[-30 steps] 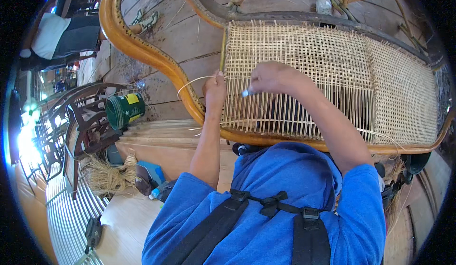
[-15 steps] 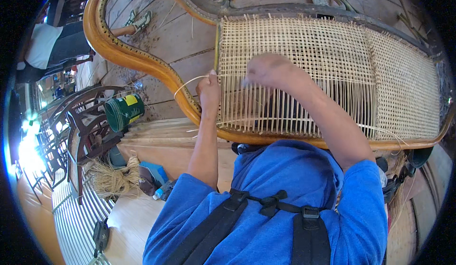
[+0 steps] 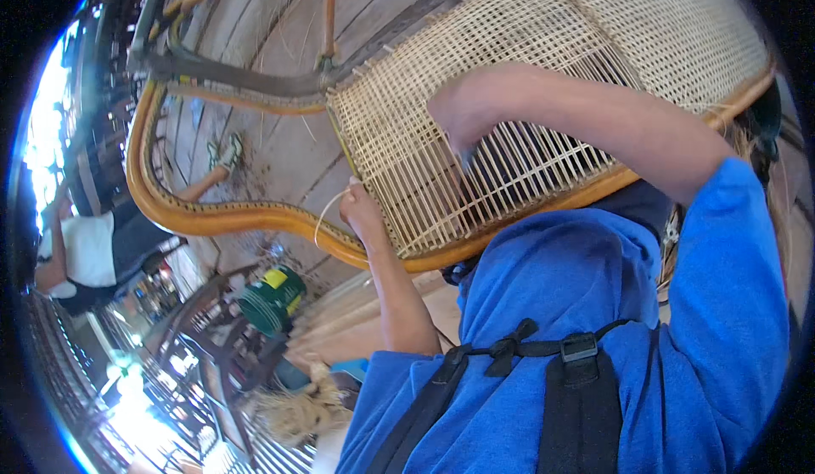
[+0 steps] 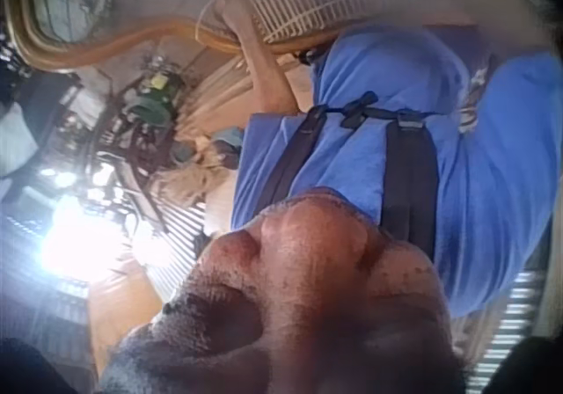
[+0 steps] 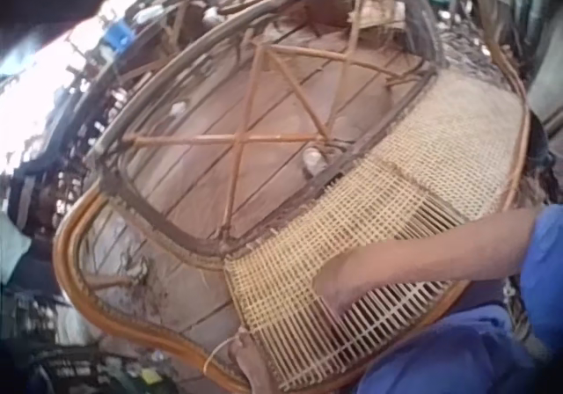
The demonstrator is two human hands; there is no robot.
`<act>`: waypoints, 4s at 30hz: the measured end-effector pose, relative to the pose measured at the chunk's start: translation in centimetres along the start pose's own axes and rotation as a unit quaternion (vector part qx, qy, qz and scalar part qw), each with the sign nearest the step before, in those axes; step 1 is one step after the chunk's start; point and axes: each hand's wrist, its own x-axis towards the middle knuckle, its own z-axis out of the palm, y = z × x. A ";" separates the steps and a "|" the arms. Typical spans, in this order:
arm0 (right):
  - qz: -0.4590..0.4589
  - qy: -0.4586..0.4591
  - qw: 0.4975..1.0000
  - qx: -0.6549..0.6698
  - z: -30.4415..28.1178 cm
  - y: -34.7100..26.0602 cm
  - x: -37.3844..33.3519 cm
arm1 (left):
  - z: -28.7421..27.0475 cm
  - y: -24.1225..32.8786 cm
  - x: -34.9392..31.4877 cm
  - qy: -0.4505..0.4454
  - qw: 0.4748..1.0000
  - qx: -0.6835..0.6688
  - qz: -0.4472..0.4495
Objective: Repairing or weaving a rattan/wicker chair seat using strips of material and a knife.
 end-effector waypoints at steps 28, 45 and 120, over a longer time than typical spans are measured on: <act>0.000 0.220 0.971 0.099 0.9 0.0 3.6 | -0.4 0.6 0.6 -0.054 0.996 0.013 -0.068; 0.045 0.298 0.936 0.180 1.4 3.7 0.7 | -0.3 -0.2 0.5 -0.078 0.991 -0.064 -0.084; 0.185 0.116 0.974 0.057 0.3 12.8 -8.6 | 7.3 11.9 -12.6 -0.483 0.745 -0.117 0.445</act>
